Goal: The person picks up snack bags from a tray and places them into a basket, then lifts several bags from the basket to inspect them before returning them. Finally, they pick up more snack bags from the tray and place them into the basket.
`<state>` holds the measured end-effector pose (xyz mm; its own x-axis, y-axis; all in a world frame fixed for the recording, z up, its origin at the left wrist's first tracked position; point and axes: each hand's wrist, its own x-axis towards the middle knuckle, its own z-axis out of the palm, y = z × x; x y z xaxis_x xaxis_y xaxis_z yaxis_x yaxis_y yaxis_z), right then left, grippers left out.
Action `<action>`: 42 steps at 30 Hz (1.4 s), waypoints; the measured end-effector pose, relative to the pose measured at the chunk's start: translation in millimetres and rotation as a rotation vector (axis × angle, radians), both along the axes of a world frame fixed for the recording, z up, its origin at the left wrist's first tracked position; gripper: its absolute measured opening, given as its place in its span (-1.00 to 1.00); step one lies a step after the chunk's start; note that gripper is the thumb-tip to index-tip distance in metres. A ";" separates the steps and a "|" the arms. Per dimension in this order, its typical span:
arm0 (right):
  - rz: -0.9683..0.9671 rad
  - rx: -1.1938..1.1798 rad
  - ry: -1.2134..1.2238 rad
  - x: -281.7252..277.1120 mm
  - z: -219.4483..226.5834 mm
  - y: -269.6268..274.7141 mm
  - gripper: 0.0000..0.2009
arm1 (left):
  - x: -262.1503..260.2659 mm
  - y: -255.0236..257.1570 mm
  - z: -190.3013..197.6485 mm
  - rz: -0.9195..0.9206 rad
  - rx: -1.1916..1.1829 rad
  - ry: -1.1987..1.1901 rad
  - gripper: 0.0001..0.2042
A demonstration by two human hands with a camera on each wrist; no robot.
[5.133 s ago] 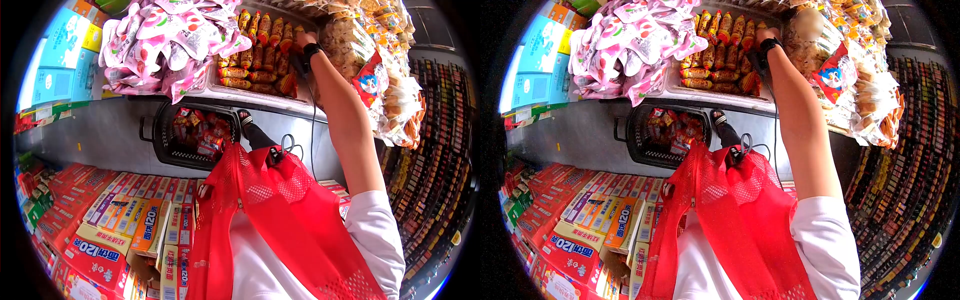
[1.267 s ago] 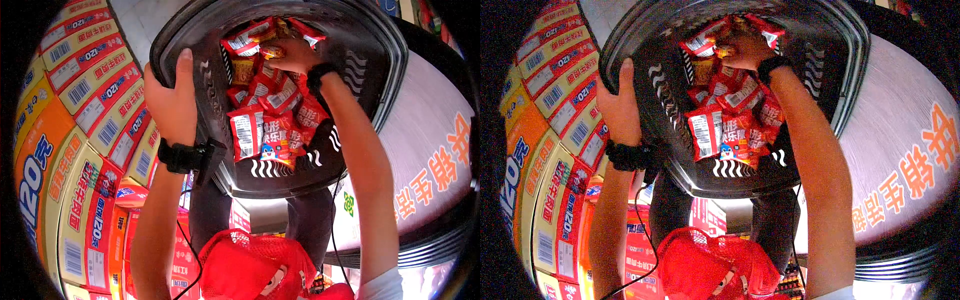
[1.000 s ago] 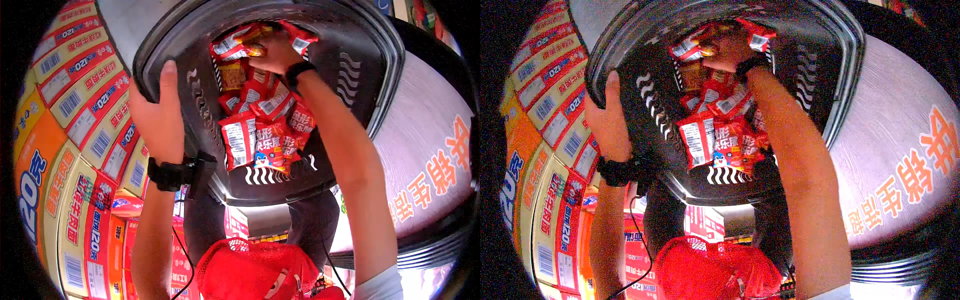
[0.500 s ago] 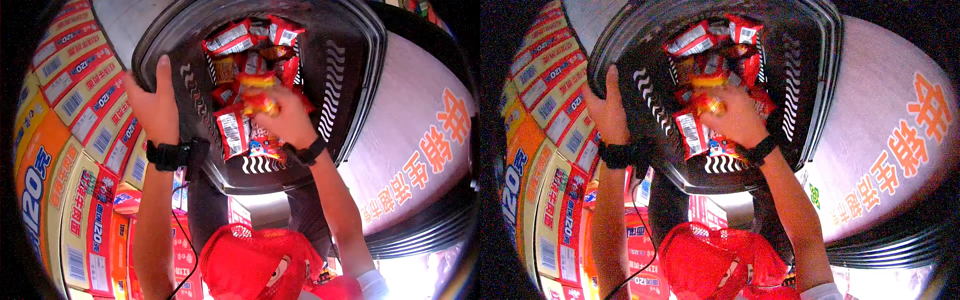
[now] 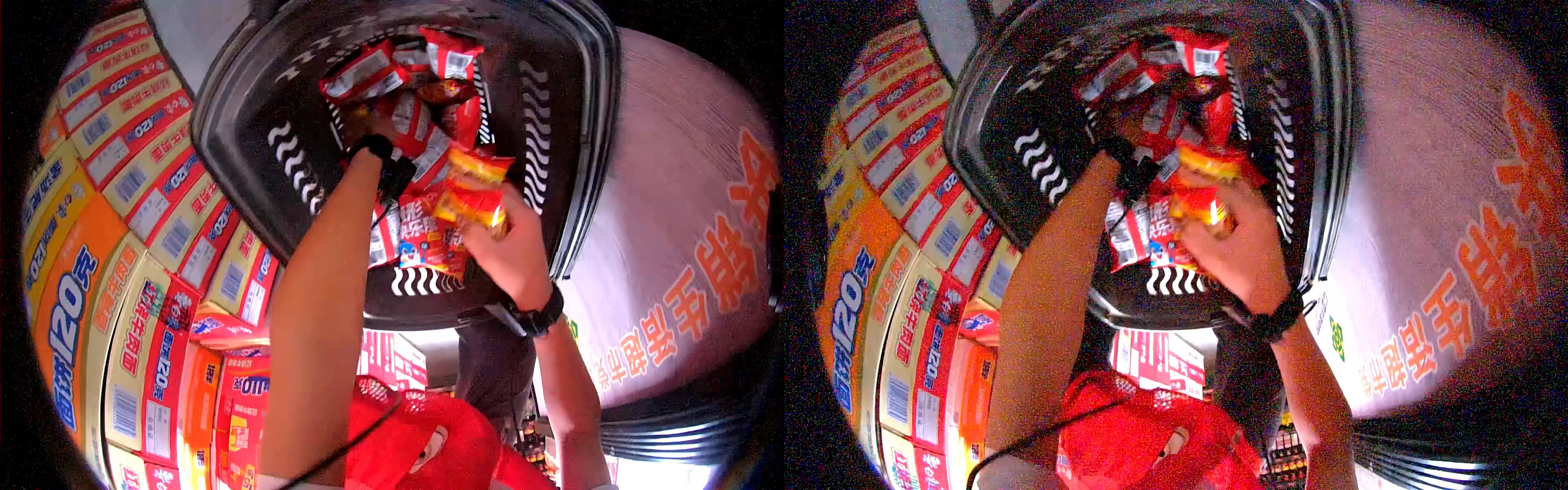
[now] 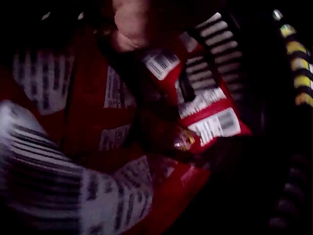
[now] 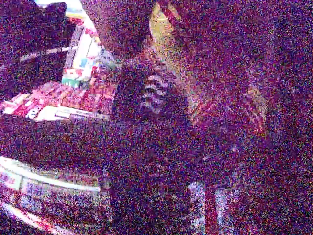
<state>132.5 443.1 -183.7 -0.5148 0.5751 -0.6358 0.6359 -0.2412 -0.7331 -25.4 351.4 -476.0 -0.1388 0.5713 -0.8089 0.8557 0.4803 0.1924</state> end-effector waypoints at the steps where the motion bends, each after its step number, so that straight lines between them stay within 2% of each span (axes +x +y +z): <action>1: 0.050 -0.021 -0.012 1.8 3.5 3.2 -0.62 | 0.9 2.4 -7.8 0.018 -0.018 0.055 -0.58; 4: 0.086 0.061 0.039 14.1 -3.8 7.1 -0.63 | 4.5 -0.2 -17.1 0.045 -0.053 0.183 -0.55; 7: -0.144 -0.166 -0.015 21.4 -1.2 8.0 -0.63 | 13.2 -11.0 11.8 0.088 -0.014 0.285 -0.52; 9: -0.214 -0.240 -0.094 24.1 8.3 11.5 -0.63 | 21.2 -3.0 57.3 0.220 0.271 0.352 -0.50; 10: -0.258 -0.254 -0.110 29.3 5.0 11.3 -0.62 | 19.0 21.9 96.3 0.368 0.538 0.360 -0.49; 12: -0.167 -0.038 0.017 39.3 -8.1 7.0 -0.65 | 22.1 41.5 94.3 0.172 0.634 0.105 -0.50; 14: -0.260 -0.143 0.003 37.1 -0.8 7.8 -0.63 | 35.5 55.7 80.1 0.163 0.728 -0.066 -0.47; 16: -0.297 -0.217 -0.007 38.5 2.8 7.3 -0.61 | 44.7 60.3 32.4 0.054 0.539 -0.214 -0.42; 19: -0.238 -0.189 -0.024 40.8 3.6 10.2 -0.58 | 49.0 77.5 31.4 0.024 0.420 -0.337 -0.39; 22: -0.185 -0.151 0.003 38.9 1.6 10.0 -0.57 | 47.4 79.2 19.3 -0.088 0.359 -0.318 -0.40; 23: -0.177 -0.146 0.008 37.6 3.4 9.9 -0.57 | 46.6 77.5 13.6 -0.058 0.375 -0.366 -0.41; 25: -0.253 -0.206 -0.002 35.5 8.2 7.7 -0.57 | 38.4 90.5 59.2 -0.115 0.285 -0.350 -0.43; 28: -0.325 -0.219 -0.033 32.0 20.0 5.2 -0.58 | 49.6 86.9 86.2 0.023 0.140 -0.173 -0.47; 29: -0.343 -0.210 -0.047 31.4 24.4 4.2 -0.59 | 54.1 73.4 85.2 0.041 0.308 -0.144 -0.52; 32: -0.338 -0.141 -0.069 33.3 43.5 2.9 -0.61 | 54.0 53.9 103.6 0.353 0.591 -0.293 -0.56; 33: -0.346 -0.119 -0.035 33.4 51.2 2.0 -0.62 | 40.7 58.5 146.2 0.581 0.565 -0.417 -0.57; 35: -0.359 -0.155 -0.053 30.5 82.1 -0.2 -0.61 | 34.8 43.5 184.5 1.048 0.655 -0.639 -0.57; 36: -0.396 -0.186 0.062 34.0 94.4 -3.7 -0.60 | 29.4 38.1 214.3 1.257 0.725 -0.711 -0.58; 37: -0.406 -0.137 0.111 33.0 110.2 -8.0 -0.58 | 22.3 30.5 247.8 1.457 0.655 -0.933 -0.57; 38: -0.412 -0.089 0.160 31.7 128.1 -12.5 -0.56 | 16.8 22.2 282.4 1.546 0.673 -1.087 -0.54; 40: -0.479 -0.101 0.308 35.1 168.4 -23.4 -0.53 | 4.5 1.0 334.4 1.477 0.651 -1.090 -0.53; 41: -0.522 -0.122 0.288 43.1 189.6 -31.4 -0.48 | -1.9 -7.6 359.5 1.467 0.647 -1.157 -0.53; 42: -0.543 -0.198 0.285 47.4 217.3 -36.3 -0.46 | -13.6 -9.6 408.6 1.426 0.565 -1.185 -0.51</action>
